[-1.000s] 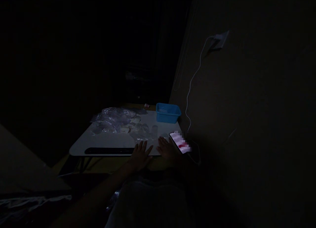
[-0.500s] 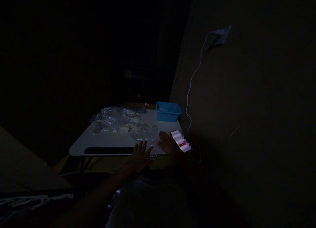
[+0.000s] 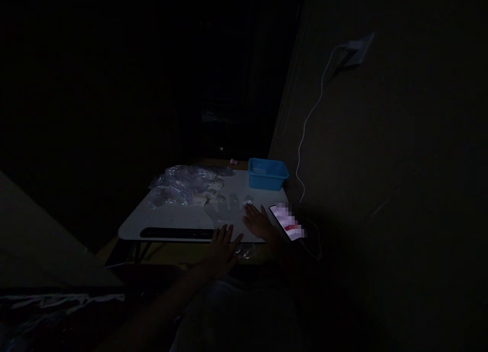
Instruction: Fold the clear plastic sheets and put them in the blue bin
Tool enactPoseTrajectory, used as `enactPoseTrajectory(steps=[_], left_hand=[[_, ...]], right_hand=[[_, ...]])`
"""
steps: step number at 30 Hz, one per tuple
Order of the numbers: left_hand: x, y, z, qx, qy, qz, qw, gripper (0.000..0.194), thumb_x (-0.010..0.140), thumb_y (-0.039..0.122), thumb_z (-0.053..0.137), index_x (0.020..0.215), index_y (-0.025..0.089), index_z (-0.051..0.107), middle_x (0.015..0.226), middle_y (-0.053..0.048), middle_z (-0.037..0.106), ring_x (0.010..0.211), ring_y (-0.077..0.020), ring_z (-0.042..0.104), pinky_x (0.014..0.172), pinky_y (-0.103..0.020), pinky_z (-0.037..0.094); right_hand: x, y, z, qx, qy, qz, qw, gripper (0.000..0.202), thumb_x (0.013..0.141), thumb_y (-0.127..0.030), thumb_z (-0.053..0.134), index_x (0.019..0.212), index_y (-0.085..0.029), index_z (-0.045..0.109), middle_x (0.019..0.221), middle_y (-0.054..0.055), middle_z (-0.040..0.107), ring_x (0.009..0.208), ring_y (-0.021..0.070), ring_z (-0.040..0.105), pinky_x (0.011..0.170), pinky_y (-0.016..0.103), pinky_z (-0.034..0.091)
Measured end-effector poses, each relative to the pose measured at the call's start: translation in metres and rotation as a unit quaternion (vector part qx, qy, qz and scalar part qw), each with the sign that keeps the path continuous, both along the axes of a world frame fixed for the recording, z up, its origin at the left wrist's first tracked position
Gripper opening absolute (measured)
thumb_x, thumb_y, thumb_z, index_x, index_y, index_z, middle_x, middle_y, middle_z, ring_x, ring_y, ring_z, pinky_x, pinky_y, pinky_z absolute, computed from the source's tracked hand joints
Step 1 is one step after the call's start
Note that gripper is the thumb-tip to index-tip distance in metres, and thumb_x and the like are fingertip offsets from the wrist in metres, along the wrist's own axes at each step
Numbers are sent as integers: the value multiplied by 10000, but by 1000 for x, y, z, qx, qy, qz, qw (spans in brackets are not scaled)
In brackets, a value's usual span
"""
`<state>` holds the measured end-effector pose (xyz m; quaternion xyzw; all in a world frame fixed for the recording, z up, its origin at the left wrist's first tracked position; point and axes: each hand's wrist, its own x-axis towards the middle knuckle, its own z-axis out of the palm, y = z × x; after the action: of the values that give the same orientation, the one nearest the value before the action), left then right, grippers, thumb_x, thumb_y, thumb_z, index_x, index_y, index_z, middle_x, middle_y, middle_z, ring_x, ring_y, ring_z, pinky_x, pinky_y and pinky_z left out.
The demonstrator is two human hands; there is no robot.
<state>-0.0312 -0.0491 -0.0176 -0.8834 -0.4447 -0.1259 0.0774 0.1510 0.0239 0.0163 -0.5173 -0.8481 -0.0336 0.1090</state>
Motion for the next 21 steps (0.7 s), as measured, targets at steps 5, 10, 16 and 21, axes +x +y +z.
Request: enactPoseTrajectory(steps=[5,10,16,21], left_hand=[[3,-4,10,-45,8,15,999,552,837,531,325,1335,295,304,1407,-105,298,1280,-339,237,987,-514,213],[0,18,39,-106,-68,38,991,481,895,402,216,1283,192,408,1274,-101,488,1151,-204,459,925,-341,383],[-1,68,36,-87,-133,-3,987,453,875,303,225,1177,124,512,1222,-108,538,1121,-177,494,963,-326,381],[-9,82,13,-31,-38,29,998,480,871,339,266,1252,101,435,1334,-141,408,1239,-242,357,1005,-445,289]], right_hand=[[3,3,-5,13,2,-11,1000,467,913,-374,226,1306,-162,360,1379,92,332,1292,204,263,1039,502,168],[3,3,-10,34,13,-9,999,457,912,-374,228,1298,-177,371,1372,84,351,1286,203,276,1033,504,182],[1,2,-11,36,31,-37,998,481,912,-398,196,1295,-168,373,1370,85,360,1280,206,285,1030,509,174],[1,4,-9,51,54,-73,995,479,908,-382,218,1292,-145,378,1355,100,387,1273,212,291,1022,472,203]])
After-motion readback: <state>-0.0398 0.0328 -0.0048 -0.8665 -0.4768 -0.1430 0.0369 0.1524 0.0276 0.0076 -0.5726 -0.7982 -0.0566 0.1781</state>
